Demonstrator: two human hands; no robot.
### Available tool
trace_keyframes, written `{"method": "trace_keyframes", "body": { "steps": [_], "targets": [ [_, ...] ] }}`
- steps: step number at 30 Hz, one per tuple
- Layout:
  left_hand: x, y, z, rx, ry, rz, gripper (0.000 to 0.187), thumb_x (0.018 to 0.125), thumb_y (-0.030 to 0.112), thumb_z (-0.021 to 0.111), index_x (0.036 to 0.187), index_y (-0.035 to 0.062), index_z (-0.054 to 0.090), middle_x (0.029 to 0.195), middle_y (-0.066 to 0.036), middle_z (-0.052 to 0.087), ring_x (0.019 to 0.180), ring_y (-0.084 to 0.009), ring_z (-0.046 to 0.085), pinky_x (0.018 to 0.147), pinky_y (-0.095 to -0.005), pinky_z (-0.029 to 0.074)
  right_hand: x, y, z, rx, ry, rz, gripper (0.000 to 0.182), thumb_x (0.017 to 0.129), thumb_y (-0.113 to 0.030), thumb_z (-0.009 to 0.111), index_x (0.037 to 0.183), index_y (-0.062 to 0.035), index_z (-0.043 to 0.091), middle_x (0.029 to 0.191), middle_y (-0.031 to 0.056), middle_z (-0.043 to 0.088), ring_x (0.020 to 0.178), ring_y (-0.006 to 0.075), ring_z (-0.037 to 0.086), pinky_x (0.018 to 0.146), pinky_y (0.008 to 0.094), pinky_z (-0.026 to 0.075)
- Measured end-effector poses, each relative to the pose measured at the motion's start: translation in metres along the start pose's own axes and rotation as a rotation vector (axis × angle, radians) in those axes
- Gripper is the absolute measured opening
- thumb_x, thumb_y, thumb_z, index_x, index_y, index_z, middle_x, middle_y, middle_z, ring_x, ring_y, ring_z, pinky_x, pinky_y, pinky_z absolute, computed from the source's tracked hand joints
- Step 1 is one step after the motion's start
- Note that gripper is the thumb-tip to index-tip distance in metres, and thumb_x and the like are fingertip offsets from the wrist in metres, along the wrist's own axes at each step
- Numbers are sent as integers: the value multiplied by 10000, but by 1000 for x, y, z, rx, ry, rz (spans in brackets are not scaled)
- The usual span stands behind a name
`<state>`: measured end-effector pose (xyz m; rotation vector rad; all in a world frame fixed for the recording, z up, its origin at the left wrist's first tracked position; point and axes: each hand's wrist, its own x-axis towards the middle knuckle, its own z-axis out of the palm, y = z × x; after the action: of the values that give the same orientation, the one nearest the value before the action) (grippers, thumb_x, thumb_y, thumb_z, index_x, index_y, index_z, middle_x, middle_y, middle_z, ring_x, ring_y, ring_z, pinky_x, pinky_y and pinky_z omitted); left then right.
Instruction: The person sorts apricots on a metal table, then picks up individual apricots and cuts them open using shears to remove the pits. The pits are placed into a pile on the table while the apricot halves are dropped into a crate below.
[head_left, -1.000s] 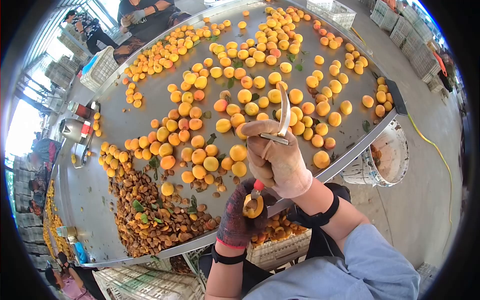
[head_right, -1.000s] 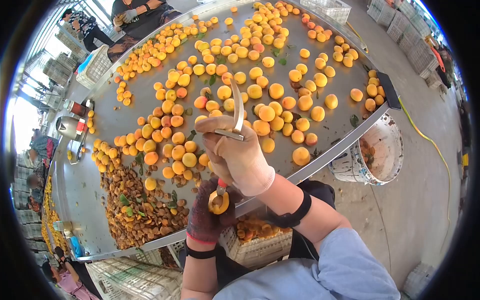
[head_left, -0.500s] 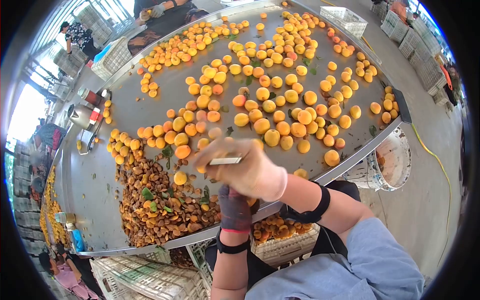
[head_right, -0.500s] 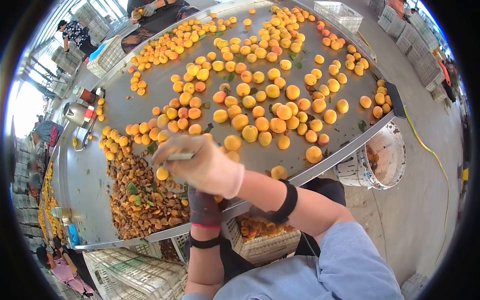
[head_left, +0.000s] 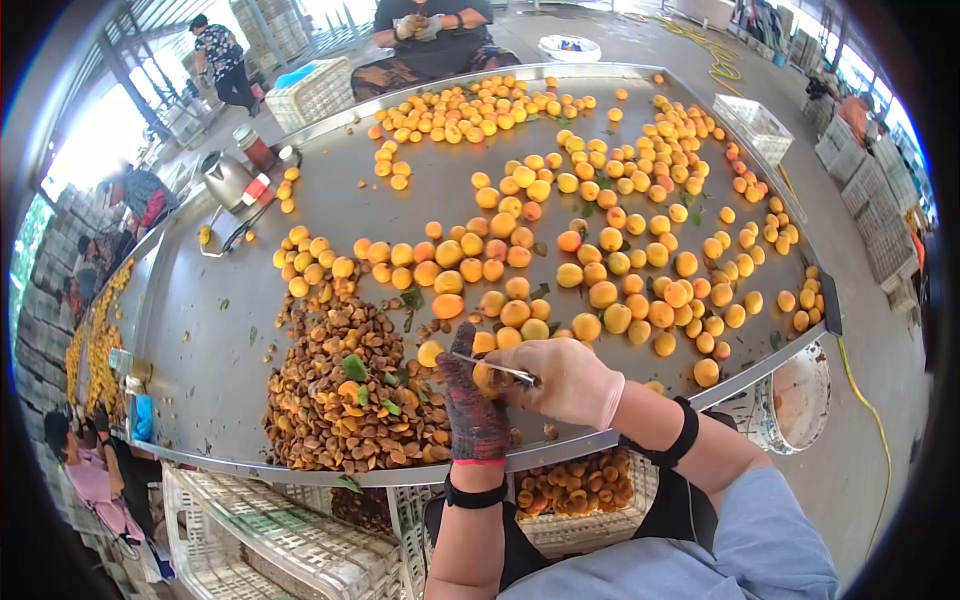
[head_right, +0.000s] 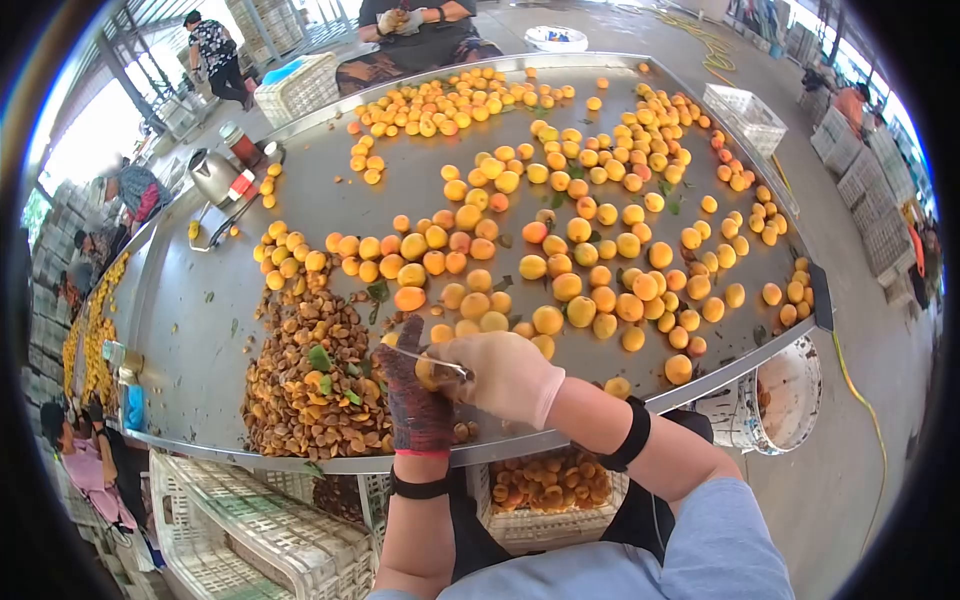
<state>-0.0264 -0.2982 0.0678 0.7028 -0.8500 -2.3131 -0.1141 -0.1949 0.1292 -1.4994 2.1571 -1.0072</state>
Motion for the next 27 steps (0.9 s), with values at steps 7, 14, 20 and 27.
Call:
{"method": "trace_keyframes", "body": {
  "steps": [7, 14, 20, 27],
  "targets": [
    [-2, 12, -11, -37, 3, -78, 402, 919, 136, 560, 1301, 41, 482, 843, -8, 580, 747, -122, 569, 632, -278, 483, 7, -1, 37, -214, -26, 27, 290, 765, -101, 613, 1050, -88, 567, 898, 105, 635, 796, 315, 639, 671, 404, 516],
    [16, 20, -25, -236, 191, -253, 297, 932, 333, 531, 1109, 98, 570, 928, -87, 610, 839, -220, 600, 733, -365, 512, 10, -8, 59, -278, 165, -103, 333, 672, -102, 717, 955, -92, 543, 848, 73, 609, 704, 286, 632, 586, 357, 507],
    [7, 14, -29, -494, 109, -161, 327, 910, 291, 582, 1175, 105, 535, 946, -65, 567, 884, -212, 574, 778, -390, 517, 15, -14, 53, 357, 582, 61, 254, 703, -76, 753, 855, -56, 551, 718, 53, 566, 622, 163, 579, 553, 288, 468],
    [-38, 44, -14, -153, -213, -104, 287, 903, 131, 557, 1177, 50, 528, 836, -55, 585, 736, -162, 577, 654, -251, 470, -3, 12, 6, 218, 163, 411, 278, 765, -154, 708, 964, -17, 571, 766, 67, 598, 695, 145, 614, 582, 254, 497]
  ]
}}
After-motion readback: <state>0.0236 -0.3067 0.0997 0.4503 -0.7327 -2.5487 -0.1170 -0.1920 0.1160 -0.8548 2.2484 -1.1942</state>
